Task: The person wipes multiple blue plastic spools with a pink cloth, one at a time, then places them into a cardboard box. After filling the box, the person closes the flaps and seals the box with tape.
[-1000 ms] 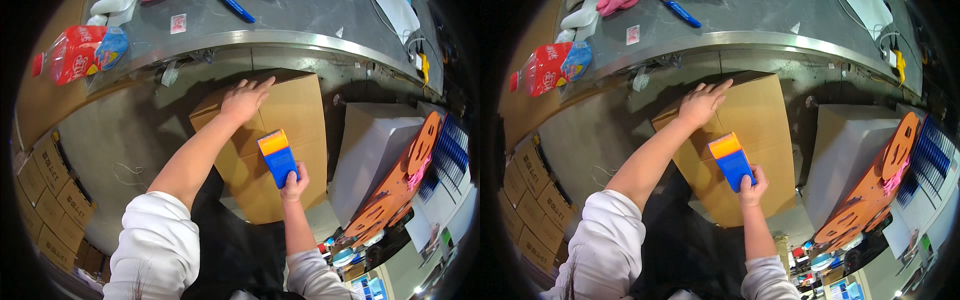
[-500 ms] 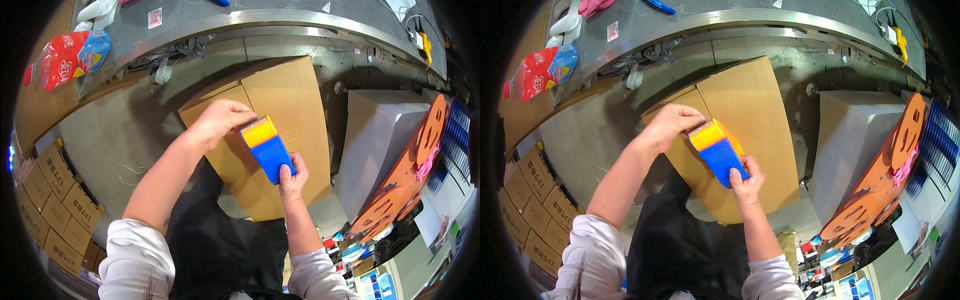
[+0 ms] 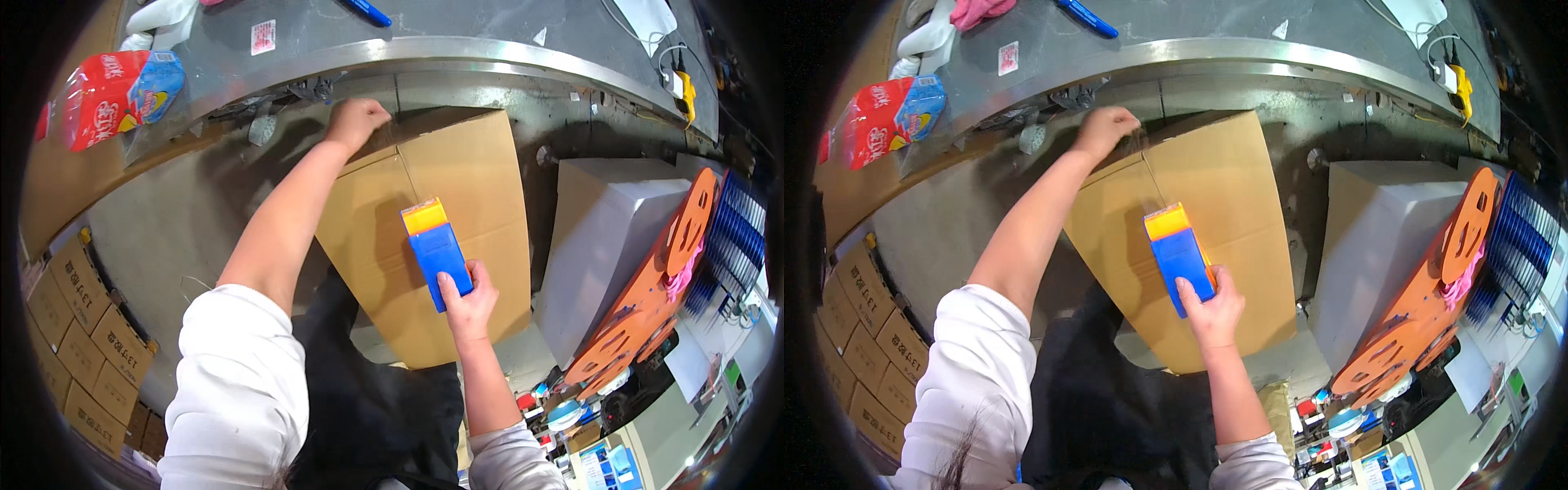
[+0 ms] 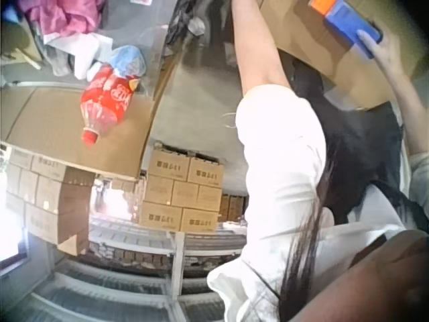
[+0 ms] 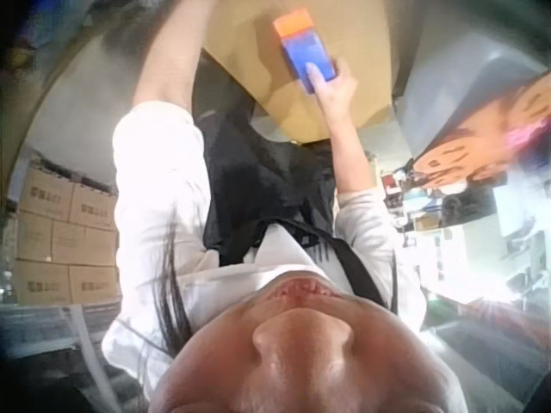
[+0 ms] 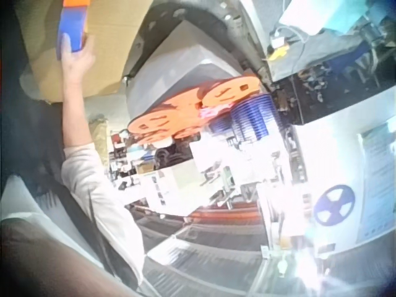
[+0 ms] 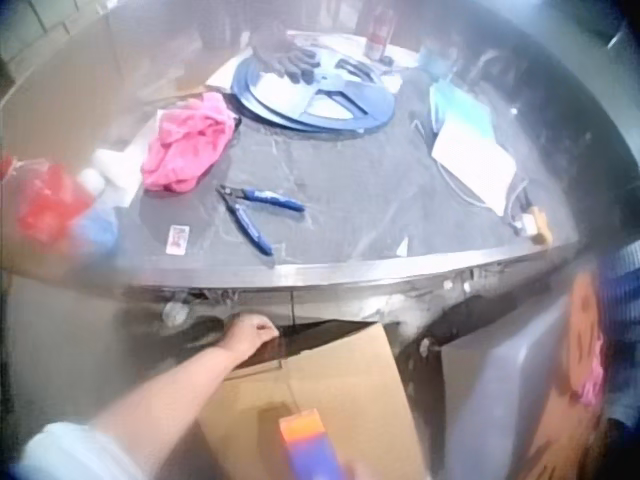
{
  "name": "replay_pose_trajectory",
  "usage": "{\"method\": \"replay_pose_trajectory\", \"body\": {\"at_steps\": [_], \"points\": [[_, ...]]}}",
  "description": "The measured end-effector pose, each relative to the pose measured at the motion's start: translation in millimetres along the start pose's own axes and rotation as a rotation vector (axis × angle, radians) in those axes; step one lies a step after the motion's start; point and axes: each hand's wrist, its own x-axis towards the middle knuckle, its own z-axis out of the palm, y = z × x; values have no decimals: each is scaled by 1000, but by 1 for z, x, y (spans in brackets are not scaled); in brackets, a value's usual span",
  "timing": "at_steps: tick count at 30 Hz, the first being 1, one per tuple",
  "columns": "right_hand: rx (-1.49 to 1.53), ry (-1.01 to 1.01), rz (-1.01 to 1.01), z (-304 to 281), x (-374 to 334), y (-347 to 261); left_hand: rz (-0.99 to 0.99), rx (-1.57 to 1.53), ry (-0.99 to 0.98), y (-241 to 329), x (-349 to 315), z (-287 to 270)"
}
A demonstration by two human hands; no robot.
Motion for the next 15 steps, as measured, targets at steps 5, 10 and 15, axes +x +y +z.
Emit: {"method": "replay_pose_trajectory", "body": {"at_steps": [5,10,15], "points": [[-20,31,5,4,-2,-2,-224,838,58,-18,-11,23],[-54,60,-5,4,3,5,198,162,-296,54,-53,14],[-277,-52,48,-2,21,-39,206,681,-265,62,-73,19]]}}
